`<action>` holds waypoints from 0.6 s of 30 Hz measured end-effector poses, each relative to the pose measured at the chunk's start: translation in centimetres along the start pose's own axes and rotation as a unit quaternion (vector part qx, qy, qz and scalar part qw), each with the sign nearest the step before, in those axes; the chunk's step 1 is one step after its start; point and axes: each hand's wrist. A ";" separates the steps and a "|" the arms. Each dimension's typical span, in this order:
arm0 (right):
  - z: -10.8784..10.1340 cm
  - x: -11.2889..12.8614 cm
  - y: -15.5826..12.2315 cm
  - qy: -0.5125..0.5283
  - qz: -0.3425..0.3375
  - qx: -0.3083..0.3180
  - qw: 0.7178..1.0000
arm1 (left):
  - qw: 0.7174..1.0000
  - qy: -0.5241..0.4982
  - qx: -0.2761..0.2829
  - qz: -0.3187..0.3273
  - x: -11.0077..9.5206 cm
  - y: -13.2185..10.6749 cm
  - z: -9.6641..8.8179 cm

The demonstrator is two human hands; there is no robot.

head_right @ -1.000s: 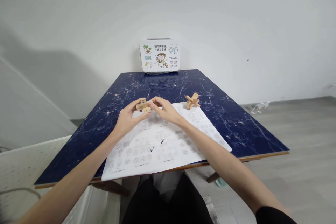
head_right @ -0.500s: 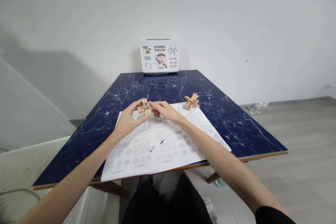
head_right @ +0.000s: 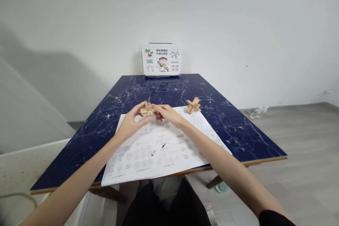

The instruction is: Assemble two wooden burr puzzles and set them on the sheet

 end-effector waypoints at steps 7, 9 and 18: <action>-4.2 2.0 -6.3 -0.126 0.074 -0.102 0.984 | 0.997 0.066 0.007 0.031 2.0 -0.3 1.2; -6.0 2.2 -9.0 -0.200 0.089 -0.131 0.967 | 0.992 0.108 0.033 0.054 2.0 -0.5 1.4; -10.9 0.4 -14.3 -0.480 0.113 -0.330 0.805 | 0.970 0.187 0.095 0.126 2.0 -0.9 1.3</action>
Point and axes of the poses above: each hand's wrist, its own y-axis towards the middle knuckle, its own z-axis out of the palm, x = y × z, and after that the axes turned 4 degrees about -x, right-handed
